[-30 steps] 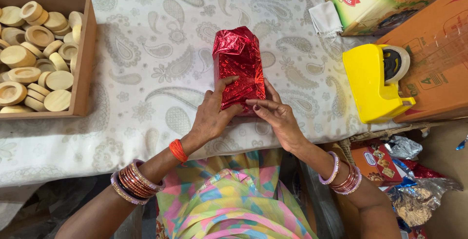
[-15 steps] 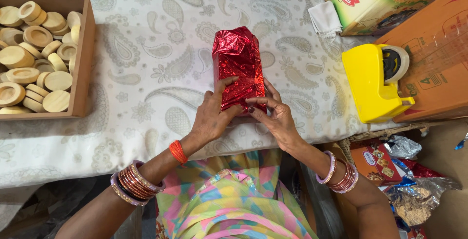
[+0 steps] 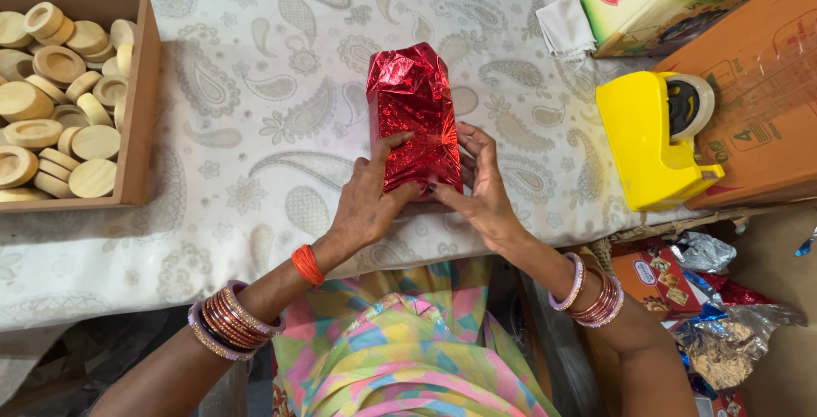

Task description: The person wraps a small box with red metallic paper, folds the edges, and secures them with tape. They then place the wrapped box into a stack of similarly wrapped boxes. Finally, they pick up a wooden box half and wipe it with a white cloth.

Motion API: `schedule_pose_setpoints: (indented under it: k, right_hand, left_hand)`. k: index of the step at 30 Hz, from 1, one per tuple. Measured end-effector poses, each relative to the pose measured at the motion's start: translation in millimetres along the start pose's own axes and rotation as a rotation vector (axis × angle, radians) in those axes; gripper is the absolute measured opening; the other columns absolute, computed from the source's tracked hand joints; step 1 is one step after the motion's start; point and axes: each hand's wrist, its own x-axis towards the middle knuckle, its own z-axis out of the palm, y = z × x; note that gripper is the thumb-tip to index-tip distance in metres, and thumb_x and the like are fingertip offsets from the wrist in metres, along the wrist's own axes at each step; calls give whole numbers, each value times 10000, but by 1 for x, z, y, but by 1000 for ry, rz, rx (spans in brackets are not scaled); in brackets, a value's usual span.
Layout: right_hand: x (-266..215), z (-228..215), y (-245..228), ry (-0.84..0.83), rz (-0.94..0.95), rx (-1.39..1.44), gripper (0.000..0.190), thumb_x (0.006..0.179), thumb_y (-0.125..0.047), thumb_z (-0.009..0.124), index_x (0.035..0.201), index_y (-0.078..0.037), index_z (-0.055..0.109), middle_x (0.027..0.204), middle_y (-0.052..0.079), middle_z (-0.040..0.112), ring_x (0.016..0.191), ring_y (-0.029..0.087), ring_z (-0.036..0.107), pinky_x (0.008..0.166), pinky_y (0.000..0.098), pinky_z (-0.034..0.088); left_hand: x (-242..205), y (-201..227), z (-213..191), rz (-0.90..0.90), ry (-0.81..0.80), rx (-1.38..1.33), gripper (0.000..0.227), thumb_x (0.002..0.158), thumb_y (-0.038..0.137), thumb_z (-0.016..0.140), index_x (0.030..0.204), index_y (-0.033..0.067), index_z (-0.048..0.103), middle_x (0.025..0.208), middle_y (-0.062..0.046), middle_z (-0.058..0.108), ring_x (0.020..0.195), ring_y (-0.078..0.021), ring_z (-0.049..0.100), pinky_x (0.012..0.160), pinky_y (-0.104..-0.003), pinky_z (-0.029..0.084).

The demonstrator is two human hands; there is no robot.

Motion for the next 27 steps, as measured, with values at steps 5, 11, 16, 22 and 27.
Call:
schedule_pose_setpoints:
  k: [5, 11, 16, 22, 27]
  right_hand:
    - [12, -3, 1, 29, 43, -36, 931, 779, -36, 809, 1521, -142, 256, 1557, 118, 370, 1412, 236, 433, 1183, 415, 428]
    - [23, -4, 8, 67, 85, -98, 929, 765, -76, 832, 1497, -148, 264, 1531, 112, 372, 1390, 238, 425, 1155, 412, 434]
    - [20, -5, 17, 73, 73, -28, 839, 861, -208, 827, 1507, -121, 298, 1522, 126, 402, 1393, 225, 437, 1182, 409, 430]
    - [13, -11, 16, -1, -49, -80, 885, 885, -317, 832, 1530, -104, 264, 1560, 128, 384, 1414, 218, 443, 1167, 407, 441]
    - [4, -10, 9, -56, -182, -321, 1076, 781, -341, 896, 1557, -90, 194, 1578, 170, 336, 1443, 290, 426, 1179, 468, 436]
  left_hand:
    - [1, -1, 1, -18, -10, 2, 789, 815, 356, 714, 1517, 357, 353, 1138, -244, 631, 1070, -411, 619, 939, -500, 521]
    - [-1, 4, -2, -23, -11, -20, 790, 815, 333, 707, 1519, 354, 350, 1137, -243, 625, 1048, -400, 628, 924, -489, 541]
    - [0, -3, 1, 0, -9, -36, 766, 817, 338, 703, 1503, 340, 361, 1120, -225, 651, 1038, -382, 633, 888, -480, 559]
    - [-2, 7, -4, -40, -8, -5, 780, 814, 355, 707, 1515, 368, 365, 1080, -250, 609, 988, -411, 649, 903, -491, 539]
    - [0, -4, 2, -3, 5, -4, 781, 817, 368, 709, 1513, 370, 354, 1090, -245, 604, 1010, -415, 647, 907, -491, 538]
